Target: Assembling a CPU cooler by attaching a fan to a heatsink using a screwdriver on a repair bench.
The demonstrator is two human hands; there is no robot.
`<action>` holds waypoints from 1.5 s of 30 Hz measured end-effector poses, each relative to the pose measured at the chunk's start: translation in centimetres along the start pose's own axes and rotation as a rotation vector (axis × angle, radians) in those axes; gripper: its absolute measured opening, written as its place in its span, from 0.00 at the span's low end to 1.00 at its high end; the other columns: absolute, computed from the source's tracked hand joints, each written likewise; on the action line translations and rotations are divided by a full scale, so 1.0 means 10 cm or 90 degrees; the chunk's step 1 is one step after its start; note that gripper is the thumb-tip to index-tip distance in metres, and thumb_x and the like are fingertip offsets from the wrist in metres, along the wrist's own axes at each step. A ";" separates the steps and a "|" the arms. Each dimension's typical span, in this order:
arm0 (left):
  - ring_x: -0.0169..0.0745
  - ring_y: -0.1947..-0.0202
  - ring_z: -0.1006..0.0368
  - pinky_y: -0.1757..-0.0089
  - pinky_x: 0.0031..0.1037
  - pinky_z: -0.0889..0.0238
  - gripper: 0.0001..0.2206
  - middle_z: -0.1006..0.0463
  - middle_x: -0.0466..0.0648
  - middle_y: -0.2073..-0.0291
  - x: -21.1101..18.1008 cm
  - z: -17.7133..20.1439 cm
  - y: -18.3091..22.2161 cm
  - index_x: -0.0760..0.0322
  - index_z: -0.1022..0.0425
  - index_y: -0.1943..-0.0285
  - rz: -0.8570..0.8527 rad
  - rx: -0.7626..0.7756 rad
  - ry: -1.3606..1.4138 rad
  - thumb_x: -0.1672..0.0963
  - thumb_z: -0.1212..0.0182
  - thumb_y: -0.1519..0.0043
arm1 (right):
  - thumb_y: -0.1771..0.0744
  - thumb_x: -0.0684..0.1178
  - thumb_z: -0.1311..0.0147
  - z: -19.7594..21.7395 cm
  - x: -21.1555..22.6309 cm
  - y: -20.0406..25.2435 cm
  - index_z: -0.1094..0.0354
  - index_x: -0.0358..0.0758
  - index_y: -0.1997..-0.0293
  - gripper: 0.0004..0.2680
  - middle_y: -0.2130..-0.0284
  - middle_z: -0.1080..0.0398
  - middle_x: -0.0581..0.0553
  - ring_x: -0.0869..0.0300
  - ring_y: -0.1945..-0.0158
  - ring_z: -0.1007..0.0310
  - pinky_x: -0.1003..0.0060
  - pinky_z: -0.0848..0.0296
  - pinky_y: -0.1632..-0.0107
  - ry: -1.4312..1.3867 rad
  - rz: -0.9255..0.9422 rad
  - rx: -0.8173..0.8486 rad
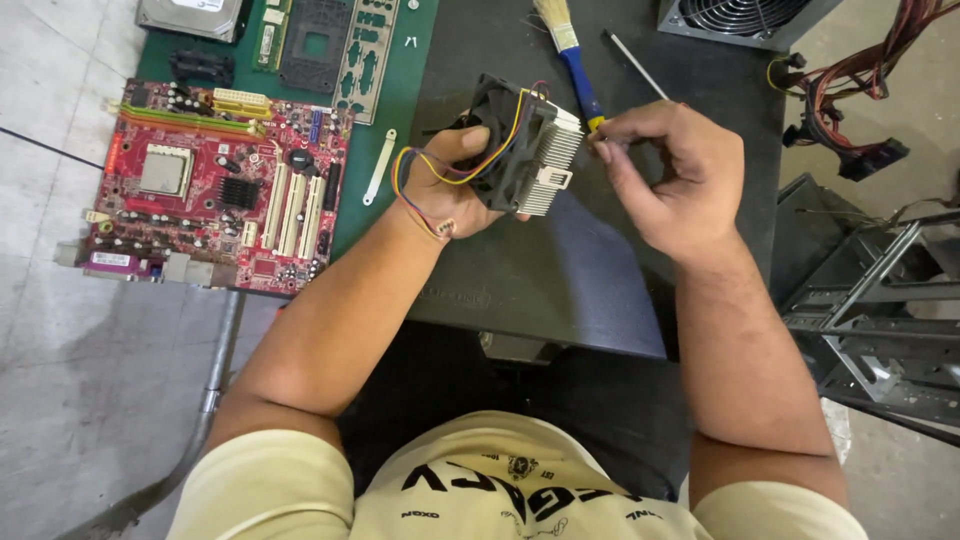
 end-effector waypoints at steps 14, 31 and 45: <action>0.68 0.49 0.21 0.57 0.51 0.22 0.23 0.21 0.67 0.43 0.08 0.02 0.02 0.80 0.29 0.33 0.054 0.032 0.085 0.55 0.40 0.32 | 0.30 0.32 0.41 0.03 0.05 0.02 0.30 0.26 0.58 0.02 0.62 0.26 0.31 0.46 0.58 0.25 0.56 0.26 0.54 -0.012 0.036 -0.038; 0.42 0.53 0.26 0.53 0.34 0.24 0.13 0.25 0.49 0.57 -0.61 -0.15 0.17 0.55 0.30 0.55 -0.426 -0.435 -0.563 0.50 0.34 0.40 | 0.32 0.29 0.38 -0.14 0.09 0.02 0.30 0.28 0.61 0.05 0.64 0.25 0.33 0.47 0.60 0.22 0.59 0.25 0.53 0.056 0.038 -0.092; 0.40 0.56 0.29 0.54 0.35 0.30 0.15 0.29 0.46 0.60 -0.46 -0.18 0.09 0.55 0.38 0.56 -0.435 -0.347 -0.534 0.51 0.34 0.37 | 0.32 0.30 0.40 -0.45 0.23 0.01 0.28 0.26 0.60 0.02 0.64 0.25 0.32 0.47 0.60 0.22 0.58 0.22 0.54 0.097 0.059 -0.058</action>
Point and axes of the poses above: each hand's wrist, its own y-axis away from the middle knuckle, its own z-axis out of the back of the hand, x = y × z, the point moved 10 cm from there along -y, towards the middle knuckle
